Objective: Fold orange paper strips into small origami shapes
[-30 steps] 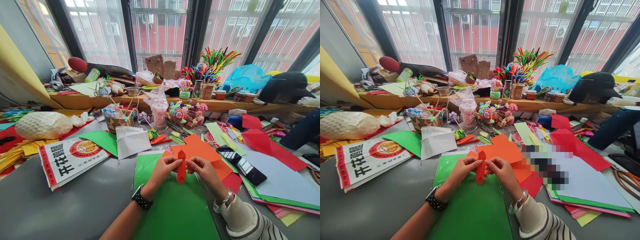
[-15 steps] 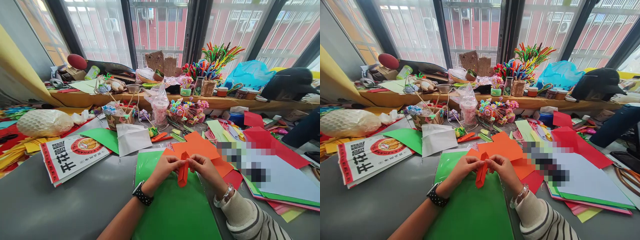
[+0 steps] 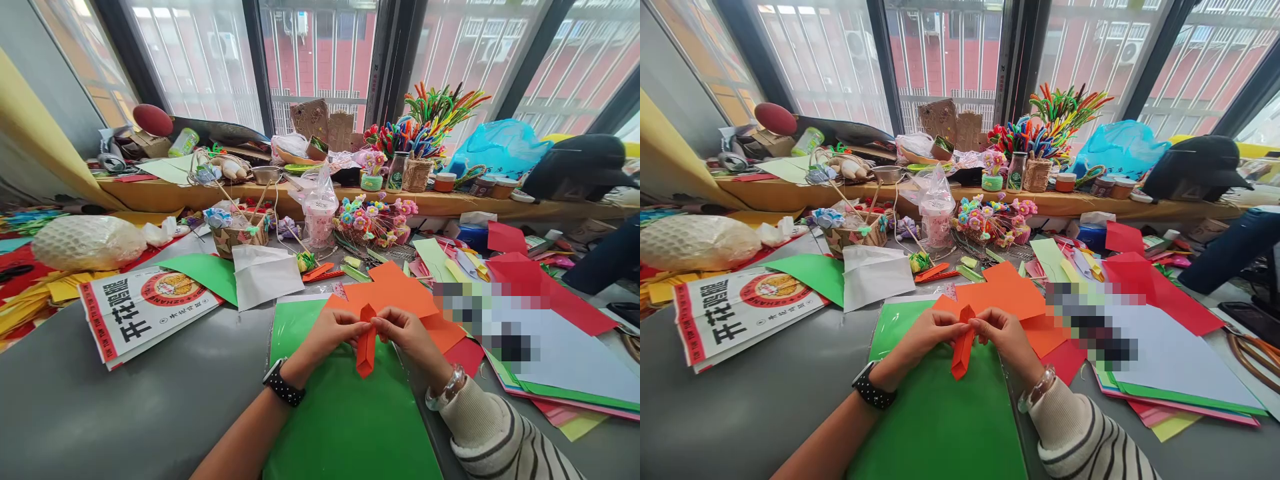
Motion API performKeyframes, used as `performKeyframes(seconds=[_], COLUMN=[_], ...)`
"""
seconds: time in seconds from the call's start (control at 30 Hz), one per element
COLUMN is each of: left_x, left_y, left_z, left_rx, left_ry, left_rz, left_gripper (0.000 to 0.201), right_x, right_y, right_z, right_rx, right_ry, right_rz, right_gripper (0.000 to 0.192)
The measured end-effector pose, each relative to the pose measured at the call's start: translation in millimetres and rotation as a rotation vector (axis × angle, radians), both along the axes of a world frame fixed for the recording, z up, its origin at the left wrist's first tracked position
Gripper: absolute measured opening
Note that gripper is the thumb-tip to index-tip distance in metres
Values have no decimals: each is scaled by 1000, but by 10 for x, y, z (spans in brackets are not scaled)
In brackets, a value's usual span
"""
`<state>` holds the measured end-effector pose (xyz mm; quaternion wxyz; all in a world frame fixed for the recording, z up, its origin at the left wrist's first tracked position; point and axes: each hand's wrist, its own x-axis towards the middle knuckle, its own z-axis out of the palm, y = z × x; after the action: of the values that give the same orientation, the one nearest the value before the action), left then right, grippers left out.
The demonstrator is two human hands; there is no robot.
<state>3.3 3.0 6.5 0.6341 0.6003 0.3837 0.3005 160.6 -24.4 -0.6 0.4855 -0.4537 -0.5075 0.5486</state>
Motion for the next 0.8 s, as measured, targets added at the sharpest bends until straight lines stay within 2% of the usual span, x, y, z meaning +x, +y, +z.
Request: performKeyframes(seconds=[0.2, 0.8], left_x=[13, 4], left_y=[-1, -1], left_z=[22, 9], left_rx=[-55, 20], left_ry=[27, 64], left_rz=[13, -7], left_gripper=[30, 30], right_x=[-5, -3], right_y=[8, 9], right_z=[-29, -22], right_rx=[-11, -67], right_ry=[6, -22], right_rz=[20, 35], right_gripper=[19, 23])
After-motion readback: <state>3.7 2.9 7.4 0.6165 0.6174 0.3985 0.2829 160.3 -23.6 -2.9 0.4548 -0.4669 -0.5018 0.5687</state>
